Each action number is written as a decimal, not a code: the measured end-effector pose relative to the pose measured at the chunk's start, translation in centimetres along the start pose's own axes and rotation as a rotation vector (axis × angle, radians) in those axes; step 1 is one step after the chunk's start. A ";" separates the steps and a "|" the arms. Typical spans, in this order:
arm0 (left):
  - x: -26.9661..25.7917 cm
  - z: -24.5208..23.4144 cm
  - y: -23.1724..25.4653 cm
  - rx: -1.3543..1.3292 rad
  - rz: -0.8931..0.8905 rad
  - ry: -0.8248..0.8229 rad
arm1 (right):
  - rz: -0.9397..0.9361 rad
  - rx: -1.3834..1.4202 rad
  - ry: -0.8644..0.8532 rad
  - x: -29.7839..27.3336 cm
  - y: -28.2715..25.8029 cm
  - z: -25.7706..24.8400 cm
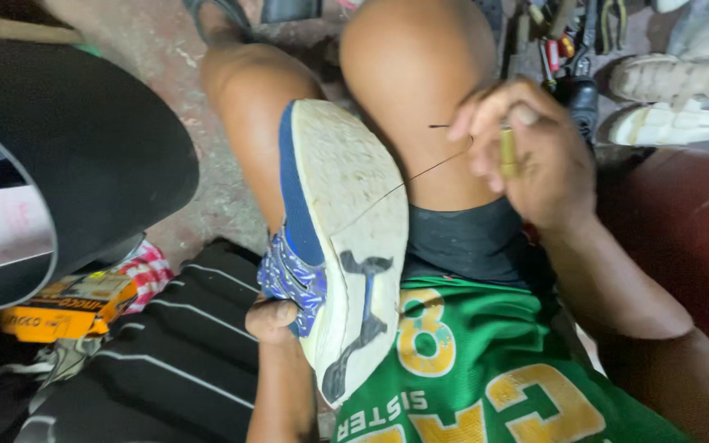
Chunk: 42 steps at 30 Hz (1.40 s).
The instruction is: The person is repairing a blue and white sneaker by hand-stitching the sole to the upper. They repeatedly insert a needle and thread through the shoe's edge, pulling the thread tight to secure the sole.
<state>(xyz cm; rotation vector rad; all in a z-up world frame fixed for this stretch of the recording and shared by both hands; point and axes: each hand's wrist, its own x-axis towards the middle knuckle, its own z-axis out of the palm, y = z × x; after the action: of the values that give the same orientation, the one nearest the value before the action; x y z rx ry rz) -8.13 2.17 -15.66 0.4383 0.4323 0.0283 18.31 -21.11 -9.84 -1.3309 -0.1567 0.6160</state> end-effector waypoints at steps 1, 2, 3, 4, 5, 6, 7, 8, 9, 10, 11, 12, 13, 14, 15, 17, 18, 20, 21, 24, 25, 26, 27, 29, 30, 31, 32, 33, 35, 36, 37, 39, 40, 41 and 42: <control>0.2 0.6 0.0 -0.048 0.008 -0.051 | -0.022 -0.036 0.016 -0.4 -0.6 -0.2; 0.8 1.2 -0.2 -0.100 0.014 -0.108 | -0.049 -0.075 0.030 -0.6 -1.2 -0.4; 1.3 1.8 -0.1 -0.141 0.021 -0.166 | -0.109 -0.241 -0.005 -0.8 -1.9 -0.5; 1.6 2.4 -0.3 -0.172 0.024 -0.206 | -0.163 -0.408 -0.031 -1.5 -2.6 -0.6; 2.0 2.9 -0.5 -0.200 0.025 -0.239 | -0.218 -0.575 -0.057 -1.9 -3.0 -0.5; 2.2 3.2 -0.8 -0.230 0.026 -0.274 | -0.306 -0.639 -0.111 -2.4 -3.0 -0.1; 2.4 3.4 -1.0 -0.244 0.037 -0.304 | -0.394 -0.701 -0.165 -2.7 -2.9 0.4; 2.9 3.4 -1.3 -0.259 0.052 -0.341 | -0.486 -0.768 -0.215 -3.0 -2.9 0.9; 3.2 3.4 -1.4 -0.270 0.074 -0.388 | -0.489 -0.709 -0.263 -3.4 -2.8 1.6; 3.2 3.4 -1.3 -0.251 0.061 -0.386 | -0.489 -0.650 -0.310 -3.7 -2.5 2.7; 3.0 3.5 -1.2 -0.231 0.047 -0.384 | -0.489 -0.592 -0.357 -3.7 -2.5 3.3; 2.8 3.5 -1.1 -0.211 0.035 -0.383 | -0.496 -0.577 -0.377 -3.6 -2.9 3.7; 2.4 3.5 -0.8 -0.202 0.003 -0.335 | -0.503 -0.563 -0.396 -3.7 -3.4 4.1; 2.0 3.5 -0.5 -0.192 -0.026 -0.287 | -0.512 -0.547 -0.420 -3.5 -3.9 4.5; 1.6 3.4 -0.2 -0.182 -0.054 -0.239 | -0.505 -0.563 -0.416 -3.3 -4.3 4.8; 1.6 3.0 0.0 -0.160 -0.058 -0.234 | -0.486 -0.590 -0.412 -3.1 -4.8 5.3; 1.6 2.9 0.1 -0.151 -0.065 -0.228 | -0.490 -0.583 -0.415 -3.1 -4.9 5.4; 1.5 3.2 0.2 -0.114 -0.055 -0.229 | -0.500 -0.574 -0.414 -3.0 -4.9 5.4; 1.6 3.4 0.4 -0.095 -0.052 -0.234 | -0.491 -0.572 -0.417 -3.0 -4.8 5.4; 3.1 3.6 1.1 -0.030 -0.071 -0.363 | -0.449 -0.574 -0.428 -3.1 -4.6 5.2; 2.6 3.7 1.2 -0.003 -0.076 -0.293 | -0.431 -0.586 -0.429 -3.2 -4.7 5.2; 1.9 3.7 1.4 0.026 -0.080 -0.226 | -0.415 -0.599 -0.427 -3.2 -4.7 5.2; 1.2 3.5 1.6 0.055 -0.085 -0.159 | -0.418 -0.627 -0.425 -3.1 -4.8 5.1; 0.4 2.5 2.4 0.125 -0.162 -0.120 | -0.411 -0.687 -0.417 -3.2 -4.9 5.1; 0.0 2.0 2.6 0.157 -0.202 -0.104 | -0.420 -0.726 -0.407 -3.2 -5.0 5.0; -0.5 1.7 2.6 0.217 -0.180 -0.052 | -0.429 -0.766 -0.396 -3.1 -5.1 4.9; -1.1 1.4 2.3 0.272 -0.159 -0.004 | -0.436 -0.811 -0.387 -3.1 -5.1 4.6; -1.6 1.3 2.1 0.327 -0.138 0.045 | -0.417 -0.858 -0.398 -2.9 -5.1 4.4; -2.0 1.1 2.6 0.568 -0.219 0.071 | -0.368 -0.959 -0.418 -2.5 -4.8 3.6; -1.9 1.3 2.6 0.689 -0.256 0.080 | -0.360 -0.966 -0.412 -2.3 -4.6 3.2; -1.5 1.6 2.4 0.821 -0.240 0.021 | -0.352 -0.973 -0.406 -2.0 -4.4 2.9; -0.9 2.6 2.3 1.083 -0.188 -0.080 | -0.324 -0.941 -0.427 -1.4 -3.9 2.0; -0.6 3.3 2.3 1.135 -0.213 -0.075 | -0.304 -0.906 -0.442 -1.0 -3.6 1.7; -0.3 3.9 2.2 1.187 -0.239 -0.071 | -0.284 -0.870 -0.456 -0.6 -3.4 1.4; 0.0 4.4 2.1 1.245 -0.267 -0.067 | -0.274 -0.874 -0.463 -0.2 -3.1 1.2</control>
<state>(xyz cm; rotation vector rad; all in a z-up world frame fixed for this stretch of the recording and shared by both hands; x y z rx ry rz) -6.14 2.25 -11.18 1.5934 0.4002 -0.5408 18.60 -20.51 -6.56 -1.9284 -1.0642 0.6339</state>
